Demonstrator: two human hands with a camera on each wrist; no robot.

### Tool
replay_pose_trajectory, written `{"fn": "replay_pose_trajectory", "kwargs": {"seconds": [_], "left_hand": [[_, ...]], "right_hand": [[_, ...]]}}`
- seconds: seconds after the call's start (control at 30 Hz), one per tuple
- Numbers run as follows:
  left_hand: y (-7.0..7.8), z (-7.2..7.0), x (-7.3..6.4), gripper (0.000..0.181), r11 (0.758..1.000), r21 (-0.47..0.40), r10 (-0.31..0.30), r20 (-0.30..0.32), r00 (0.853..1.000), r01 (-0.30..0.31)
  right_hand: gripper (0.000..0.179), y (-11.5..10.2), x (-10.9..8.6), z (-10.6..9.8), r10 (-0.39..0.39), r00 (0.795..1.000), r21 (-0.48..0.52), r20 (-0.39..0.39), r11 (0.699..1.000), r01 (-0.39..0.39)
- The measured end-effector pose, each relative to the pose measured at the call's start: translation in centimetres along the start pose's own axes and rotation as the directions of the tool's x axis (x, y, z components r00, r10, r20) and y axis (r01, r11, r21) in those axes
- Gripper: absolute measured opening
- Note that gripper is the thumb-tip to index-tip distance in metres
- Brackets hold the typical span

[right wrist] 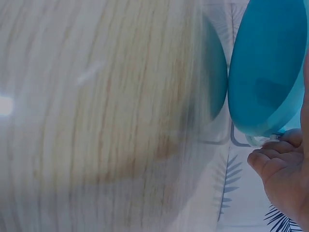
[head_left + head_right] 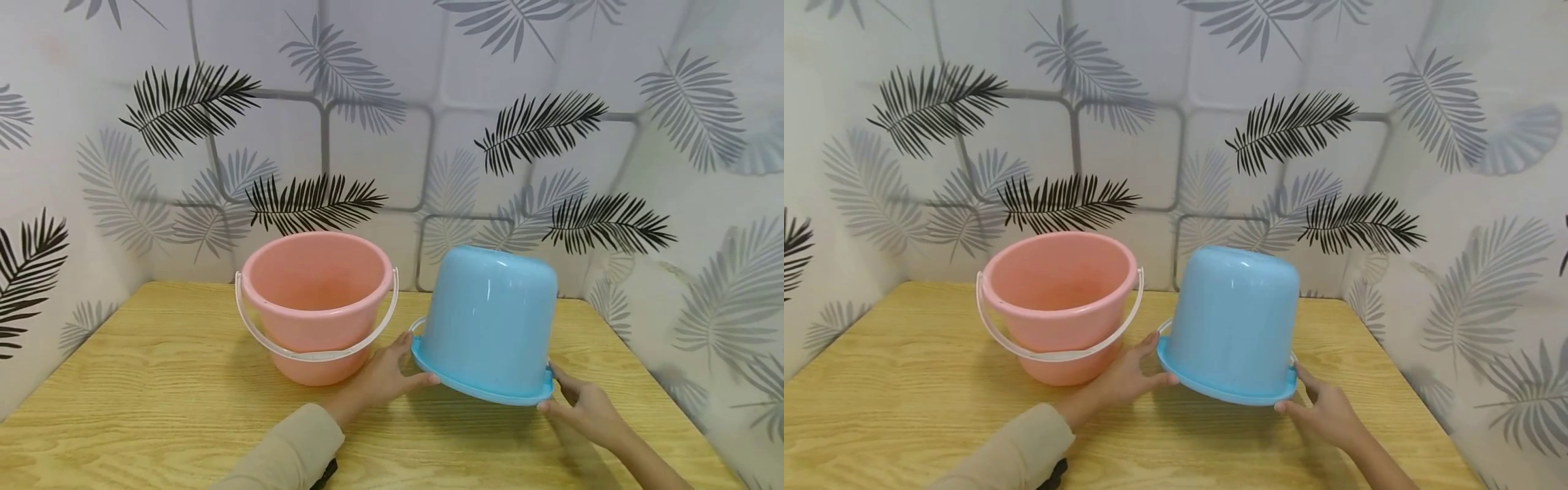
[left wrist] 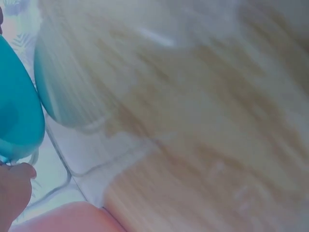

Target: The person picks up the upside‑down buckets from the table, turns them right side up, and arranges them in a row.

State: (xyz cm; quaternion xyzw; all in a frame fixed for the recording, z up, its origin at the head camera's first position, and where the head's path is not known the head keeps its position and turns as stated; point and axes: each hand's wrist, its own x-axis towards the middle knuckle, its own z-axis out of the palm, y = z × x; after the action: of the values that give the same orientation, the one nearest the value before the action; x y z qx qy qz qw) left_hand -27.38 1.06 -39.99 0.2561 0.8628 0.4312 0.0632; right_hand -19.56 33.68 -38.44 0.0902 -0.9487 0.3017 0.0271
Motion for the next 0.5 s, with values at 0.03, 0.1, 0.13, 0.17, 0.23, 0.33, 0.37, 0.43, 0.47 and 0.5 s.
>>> {"fn": "replay_pose_trajectory", "kwargs": {"seconds": [0.03,0.1,0.13,0.17,0.23,0.33,0.37,0.43,0.47,0.5], "left_hand": [[0.2,0.0,0.0,0.105,1.000,-0.011,-0.004,-0.013,1.000,0.004],[0.6,0.1,0.0,0.103,0.999,-0.033,-0.016,-0.037,0.999,0.014],[0.8,0.2,0.0,0.102,0.999,-0.040,-0.017,-0.055,0.998,0.015],[0.9,0.4,0.1,0.100,0.999,-0.047,-0.011,-0.079,0.997,0.007],[1.1,0.8,0.2,0.095,0.998,-0.052,0.023,-0.155,0.988,-0.031],[1.6,1.8,0.5,0.078,0.991,-0.039,0.111,-0.318,0.942,-0.130],[1.7,2.2,0.7,0.071,0.988,-0.033,0.130,-0.376,0.917,-0.154],[2.0,3.0,1.0,0.059,0.984,-0.018,0.149,-0.481,0.864,-0.180],[2.2,3.3,1.1,0.054,0.984,-0.013,0.144,-0.525,0.839,-0.177],[2.4,3.6,1.3,0.051,0.986,-0.015,0.130,-0.564,0.815,-0.168]], "right_hand": [[0.078,0.0,0.0,0.0,-0.006,1.000,-0.003,-0.024,1.000,0.006],[0.077,-0.1,0.0,0.1,-0.003,0.998,-0.003,-0.069,1.000,0.003],[0.077,-0.2,0.0,0.2,-0.002,0.994,0.005,-0.105,1.000,0.002],[0.077,-0.2,0.0,0.3,0.004,0.990,0.006,-0.142,1.000,-0.003],[0.074,-0.4,0.2,0.8,-0.001,0.970,-0.004,-0.242,1.000,0.000],[0.061,-0.8,0.7,1.7,-0.026,0.902,-0.030,-0.430,0.999,0.014],[0.056,-0.9,0.9,2.0,-0.032,0.873,-0.038,-0.487,0.999,0.015],[0.045,-1.1,1.3,2.6,-0.042,0.805,-0.041,-0.592,0.999,0.022],[0.041,-1.2,1.5,2.9,-0.043,0.773,-0.038,-0.633,0.999,0.024],[0.037,-1.3,1.7,3.1,-0.044,0.743,-0.035,-0.668,0.999,0.027]]}}
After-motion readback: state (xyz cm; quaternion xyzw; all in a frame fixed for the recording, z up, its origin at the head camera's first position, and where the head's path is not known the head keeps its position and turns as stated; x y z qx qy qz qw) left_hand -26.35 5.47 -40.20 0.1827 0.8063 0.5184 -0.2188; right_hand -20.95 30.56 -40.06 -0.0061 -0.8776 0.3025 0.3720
